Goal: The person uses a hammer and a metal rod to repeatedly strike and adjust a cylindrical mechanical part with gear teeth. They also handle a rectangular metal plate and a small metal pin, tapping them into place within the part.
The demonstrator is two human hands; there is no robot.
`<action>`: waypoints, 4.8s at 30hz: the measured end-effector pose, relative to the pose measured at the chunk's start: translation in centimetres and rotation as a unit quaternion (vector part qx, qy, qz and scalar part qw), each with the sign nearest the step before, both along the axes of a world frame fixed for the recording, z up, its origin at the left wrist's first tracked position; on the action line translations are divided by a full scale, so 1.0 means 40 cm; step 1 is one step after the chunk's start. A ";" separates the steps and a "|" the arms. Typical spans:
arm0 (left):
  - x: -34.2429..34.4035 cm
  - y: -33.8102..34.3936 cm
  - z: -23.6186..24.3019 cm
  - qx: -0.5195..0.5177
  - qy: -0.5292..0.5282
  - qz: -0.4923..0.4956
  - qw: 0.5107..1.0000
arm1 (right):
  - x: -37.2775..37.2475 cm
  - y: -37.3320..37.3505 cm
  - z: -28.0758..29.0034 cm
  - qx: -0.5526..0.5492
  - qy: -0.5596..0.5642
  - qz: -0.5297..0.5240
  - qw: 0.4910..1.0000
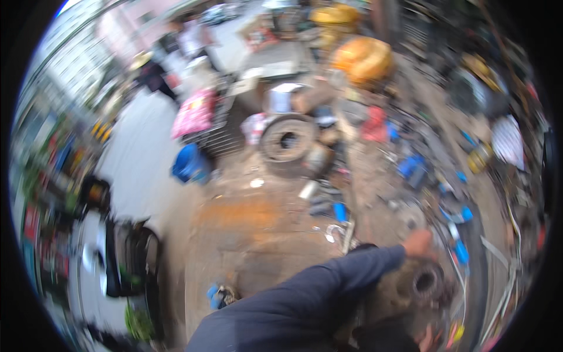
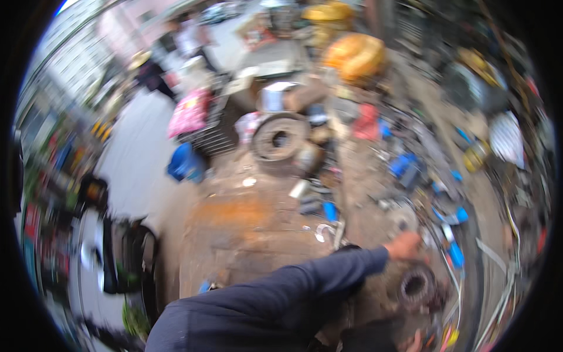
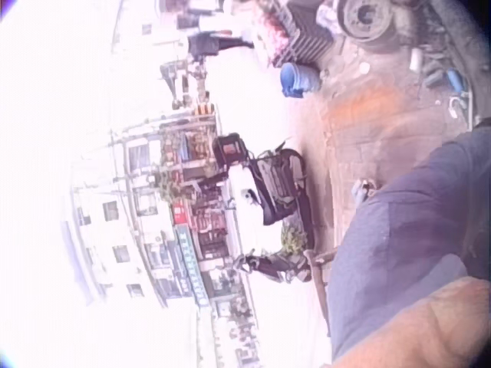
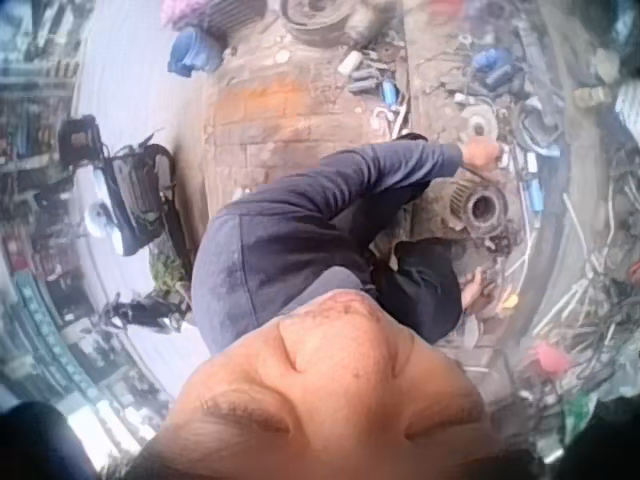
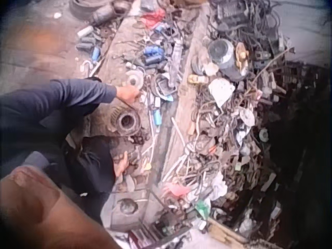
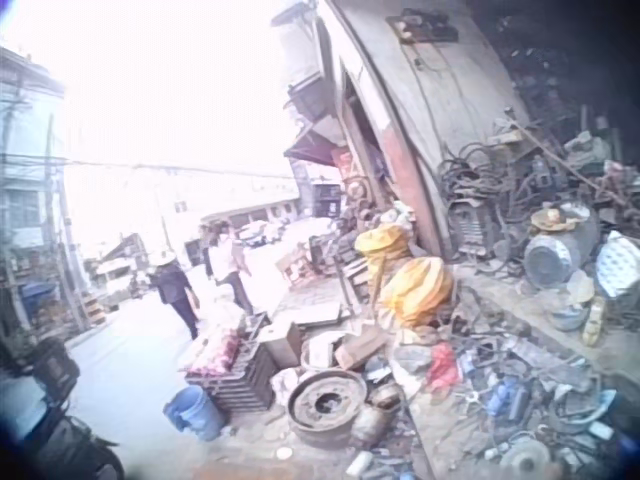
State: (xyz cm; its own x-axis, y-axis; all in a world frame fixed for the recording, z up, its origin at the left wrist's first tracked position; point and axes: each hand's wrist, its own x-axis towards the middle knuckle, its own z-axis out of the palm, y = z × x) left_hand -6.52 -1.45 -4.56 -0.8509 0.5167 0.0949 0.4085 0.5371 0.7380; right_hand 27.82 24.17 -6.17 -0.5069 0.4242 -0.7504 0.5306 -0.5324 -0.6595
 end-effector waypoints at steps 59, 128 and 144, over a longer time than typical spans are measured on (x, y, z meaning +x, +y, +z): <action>-0.536 1.187 0.235 -0.211 -0.045 -0.055 0.975 | 0.049 -0.058 -0.153 -0.406 0.108 -0.236 0.876; 0.077 0.211 0.130 0.211 -0.242 -0.165 0.933 | 0.081 -0.120 -0.160 -0.309 0.129 -0.218 0.917; 0.094 0.221 0.134 0.179 -0.215 -0.169 0.945 | 0.081 -0.128 -0.161 -0.280 0.128 -0.200 0.930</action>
